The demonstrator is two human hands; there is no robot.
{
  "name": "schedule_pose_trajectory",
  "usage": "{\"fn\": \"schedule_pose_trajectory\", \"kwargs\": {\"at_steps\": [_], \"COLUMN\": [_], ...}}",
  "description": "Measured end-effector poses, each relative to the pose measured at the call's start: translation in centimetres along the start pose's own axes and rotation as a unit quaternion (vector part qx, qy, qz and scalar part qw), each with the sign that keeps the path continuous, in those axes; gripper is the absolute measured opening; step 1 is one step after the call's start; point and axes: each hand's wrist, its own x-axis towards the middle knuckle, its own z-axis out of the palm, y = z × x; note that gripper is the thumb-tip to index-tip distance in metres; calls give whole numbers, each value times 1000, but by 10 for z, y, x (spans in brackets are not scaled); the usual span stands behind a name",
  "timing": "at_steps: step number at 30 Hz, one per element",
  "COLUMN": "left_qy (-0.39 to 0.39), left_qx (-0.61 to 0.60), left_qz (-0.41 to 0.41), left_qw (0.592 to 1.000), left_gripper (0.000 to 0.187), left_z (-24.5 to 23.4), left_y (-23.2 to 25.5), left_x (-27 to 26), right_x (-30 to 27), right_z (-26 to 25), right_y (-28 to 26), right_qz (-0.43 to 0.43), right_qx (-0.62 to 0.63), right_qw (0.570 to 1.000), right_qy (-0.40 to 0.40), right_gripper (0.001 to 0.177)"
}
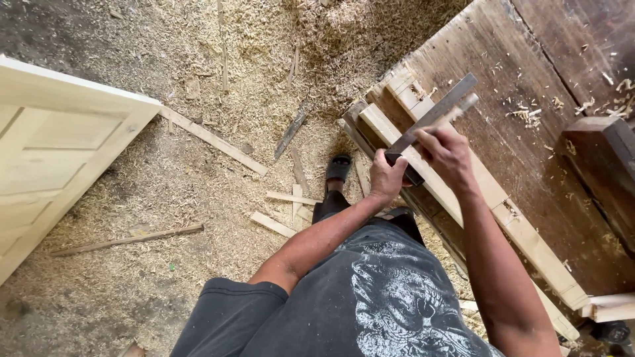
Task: Marking lines on wooden planks using a square and a pencil.
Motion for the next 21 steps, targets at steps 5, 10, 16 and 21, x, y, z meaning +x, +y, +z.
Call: {"fn": "schedule_pose_trajectory", "kwargs": {"at_steps": [5,10,16,21], "left_qy": [-19,5,7,15], "left_qx": [-19,-16,-35,-32], "left_qz": [-6,10,7,23], "left_qw": [1000,1000,999,999], "left_gripper": [34,37,37,37], "left_z": [0,3,5,5], "left_y": [3,-4,-11,-13], "left_x": [2,4,6,4], "right_x": [33,38,45,60], "right_z": [30,30,18,-1], "right_y": [1,0,-8,2], "right_qz": [42,55,14,-62], "right_qx": [190,132,53,-93], "right_qw": [979,986,995,993], "right_qy": [-56,-84,-88,-46], "right_gripper": [17,15,13,12]}}
